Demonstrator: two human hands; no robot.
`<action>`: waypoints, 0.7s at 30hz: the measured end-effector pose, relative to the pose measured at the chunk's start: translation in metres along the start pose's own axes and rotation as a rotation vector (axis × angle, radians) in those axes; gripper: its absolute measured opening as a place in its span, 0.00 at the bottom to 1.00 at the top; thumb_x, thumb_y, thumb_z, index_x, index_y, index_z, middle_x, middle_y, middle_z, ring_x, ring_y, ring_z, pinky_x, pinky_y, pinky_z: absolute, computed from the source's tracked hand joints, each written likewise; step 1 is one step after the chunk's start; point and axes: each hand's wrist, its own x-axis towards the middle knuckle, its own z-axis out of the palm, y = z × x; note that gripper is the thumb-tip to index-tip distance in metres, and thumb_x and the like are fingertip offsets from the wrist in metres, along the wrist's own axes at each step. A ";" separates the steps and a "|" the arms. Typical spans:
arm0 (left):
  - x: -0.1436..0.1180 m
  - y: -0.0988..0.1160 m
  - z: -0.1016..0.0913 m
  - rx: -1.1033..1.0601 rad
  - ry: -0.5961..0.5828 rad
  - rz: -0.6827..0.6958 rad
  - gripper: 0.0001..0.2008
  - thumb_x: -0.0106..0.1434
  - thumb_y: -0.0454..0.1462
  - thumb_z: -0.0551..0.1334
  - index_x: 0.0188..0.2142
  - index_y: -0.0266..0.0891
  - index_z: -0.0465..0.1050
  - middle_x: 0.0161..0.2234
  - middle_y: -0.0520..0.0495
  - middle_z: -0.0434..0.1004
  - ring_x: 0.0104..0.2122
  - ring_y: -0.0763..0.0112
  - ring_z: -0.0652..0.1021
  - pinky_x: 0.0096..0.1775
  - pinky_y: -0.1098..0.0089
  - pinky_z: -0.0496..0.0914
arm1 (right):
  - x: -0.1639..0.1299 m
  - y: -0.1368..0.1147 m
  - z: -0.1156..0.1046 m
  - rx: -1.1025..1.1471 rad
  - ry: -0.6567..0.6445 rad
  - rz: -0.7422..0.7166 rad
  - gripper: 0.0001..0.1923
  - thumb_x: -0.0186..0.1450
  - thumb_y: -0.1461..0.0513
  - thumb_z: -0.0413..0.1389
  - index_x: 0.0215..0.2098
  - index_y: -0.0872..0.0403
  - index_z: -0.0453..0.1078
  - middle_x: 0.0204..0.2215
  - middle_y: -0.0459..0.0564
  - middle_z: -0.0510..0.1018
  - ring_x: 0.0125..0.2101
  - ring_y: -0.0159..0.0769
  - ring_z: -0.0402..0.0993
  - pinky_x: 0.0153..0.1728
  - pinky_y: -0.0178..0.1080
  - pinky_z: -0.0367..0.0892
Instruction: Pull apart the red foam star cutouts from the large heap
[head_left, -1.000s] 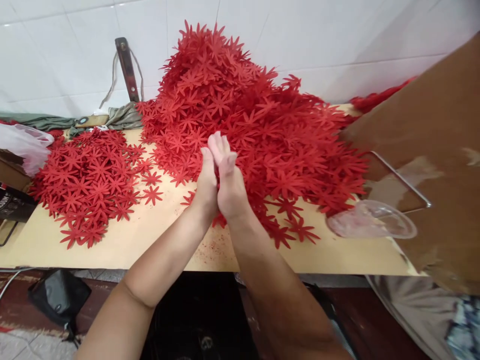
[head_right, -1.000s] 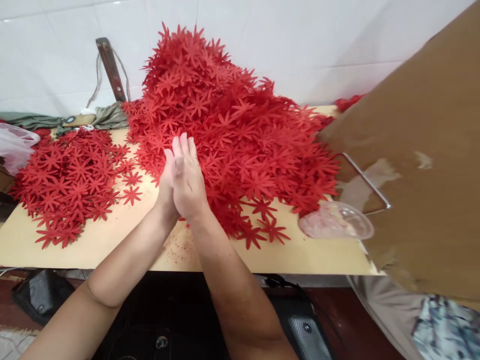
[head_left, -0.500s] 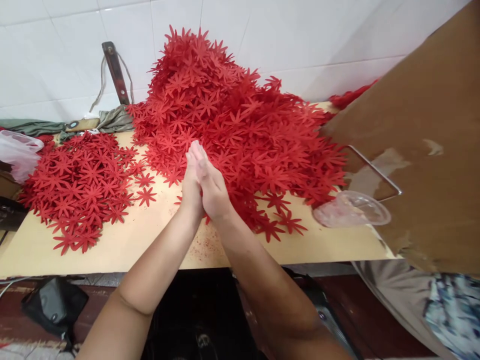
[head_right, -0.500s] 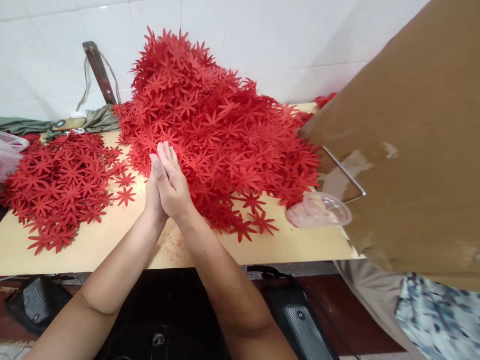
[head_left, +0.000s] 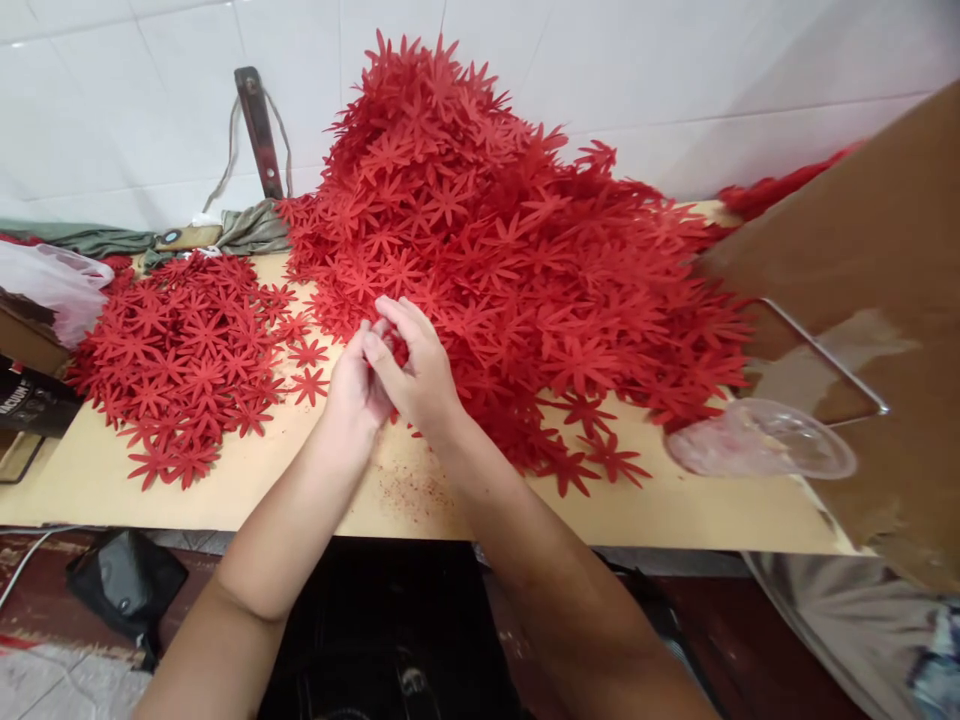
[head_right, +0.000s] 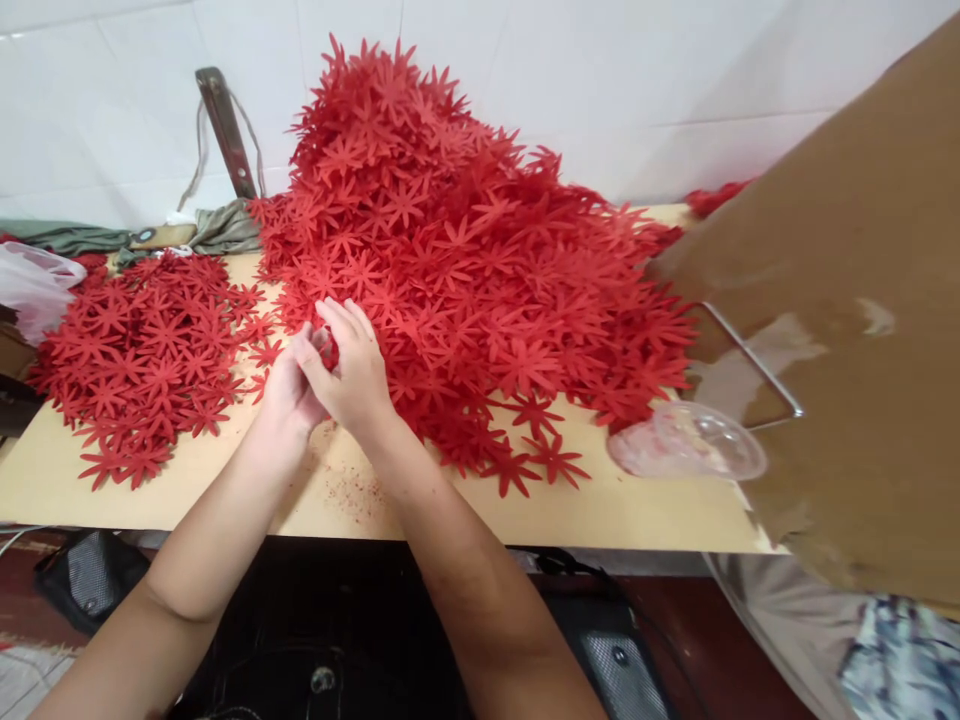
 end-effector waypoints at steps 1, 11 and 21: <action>0.000 0.004 -0.002 -0.008 0.014 0.009 0.13 0.67 0.37 0.52 0.31 0.35 0.72 0.26 0.50 0.75 0.41 0.73 0.79 0.51 0.72 0.70 | -0.003 0.000 0.001 -0.021 -0.007 -0.033 0.29 0.64 0.45 0.49 0.54 0.55 0.68 0.54 0.57 0.73 0.60 0.45 0.64 0.64 0.53 0.56; -0.008 0.035 -0.042 0.281 -0.190 -0.002 0.06 0.62 0.28 0.57 0.34 0.37 0.72 0.33 0.50 0.79 0.33 0.77 0.79 0.47 0.70 0.73 | -0.004 0.016 0.012 0.218 -0.014 0.293 0.33 0.59 0.36 0.46 0.47 0.51 0.69 0.46 0.57 0.74 0.49 0.43 0.70 0.57 0.52 0.62; -0.003 0.052 -0.064 0.552 -0.121 0.200 0.06 0.52 0.29 0.65 0.31 0.37 0.71 0.30 0.53 0.77 0.28 0.78 0.77 0.33 0.75 0.74 | 0.003 0.000 0.017 0.507 -0.081 0.599 0.33 0.54 0.34 0.50 0.38 0.52 0.71 0.40 0.52 0.78 0.42 0.38 0.74 0.45 0.42 0.71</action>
